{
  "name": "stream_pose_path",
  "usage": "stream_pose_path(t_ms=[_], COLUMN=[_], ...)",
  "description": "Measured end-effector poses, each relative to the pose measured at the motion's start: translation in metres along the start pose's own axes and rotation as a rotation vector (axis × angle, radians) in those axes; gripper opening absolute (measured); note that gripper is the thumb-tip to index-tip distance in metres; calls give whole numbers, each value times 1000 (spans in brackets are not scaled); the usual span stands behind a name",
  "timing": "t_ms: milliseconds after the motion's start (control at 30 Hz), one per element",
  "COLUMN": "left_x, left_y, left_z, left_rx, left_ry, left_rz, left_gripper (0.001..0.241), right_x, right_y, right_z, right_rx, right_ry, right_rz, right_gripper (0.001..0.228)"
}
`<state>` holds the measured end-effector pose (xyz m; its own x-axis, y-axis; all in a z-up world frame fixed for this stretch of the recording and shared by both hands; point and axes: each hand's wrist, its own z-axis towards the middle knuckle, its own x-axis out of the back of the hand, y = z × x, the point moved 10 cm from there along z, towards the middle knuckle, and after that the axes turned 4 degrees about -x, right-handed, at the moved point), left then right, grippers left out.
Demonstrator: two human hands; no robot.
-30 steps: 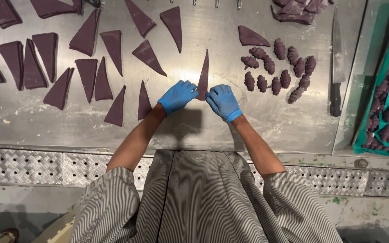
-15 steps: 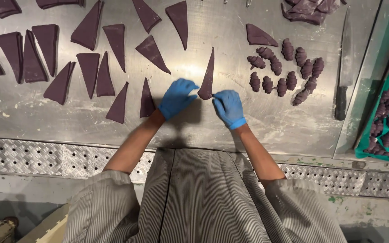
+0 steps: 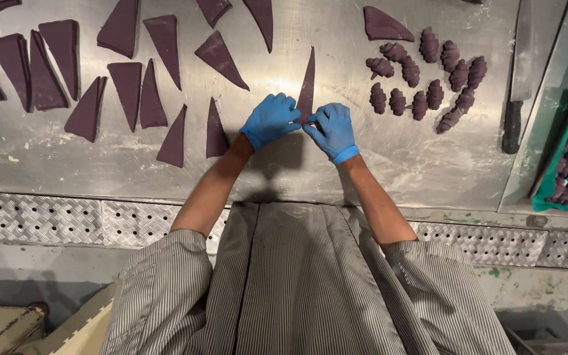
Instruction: Rolling triangular pieces of purple dough into croissant shapes on a stainless steel workbench.
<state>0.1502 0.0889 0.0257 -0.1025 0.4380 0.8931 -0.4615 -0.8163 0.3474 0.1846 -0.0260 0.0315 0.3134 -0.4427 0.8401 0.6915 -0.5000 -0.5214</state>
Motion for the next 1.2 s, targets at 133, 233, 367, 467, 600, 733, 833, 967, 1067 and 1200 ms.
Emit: stream_pose_path(t_ms=[133,233,367,467,600,733,833,967,1067,1200], left_x=[-9,-3,-14,-14,-4,5,2,12,7,-6], left_y=[-9,-17,-30,-26,-2,-2,-5,-1,-1,-11], left_z=[0,-2,-5,-8,-11,-5,-4,6,7,7], left_rx=[134,250,322,313,58,33,19,29,-3,25], left_ry=[-106,-30,-12,51,119,153,151,138,134,73], left_rz=[-123,-224,-203,-170,-106,41,80,68,106,58], left_gripper=[21,19,24,25,32,26,25,29,28,23], right_x=[6,5,8,11,8,11,14,4,1,12], right_y=[2,7,10,0,-10,-5,-4,-1,5,0], right_z=[4,6,5,0,-4,2,7,13,12,17], right_rx=[-97,-146,-125,-30,116,72,62,58,57,77], right_ry=[19,25,133,109,126,120,137,67,90,107], right_rz=[71,99,118,60,-92,-75,-57,-26,-60,26], right_gripper=[22,20,35,35,25,21,23,25,21,33])
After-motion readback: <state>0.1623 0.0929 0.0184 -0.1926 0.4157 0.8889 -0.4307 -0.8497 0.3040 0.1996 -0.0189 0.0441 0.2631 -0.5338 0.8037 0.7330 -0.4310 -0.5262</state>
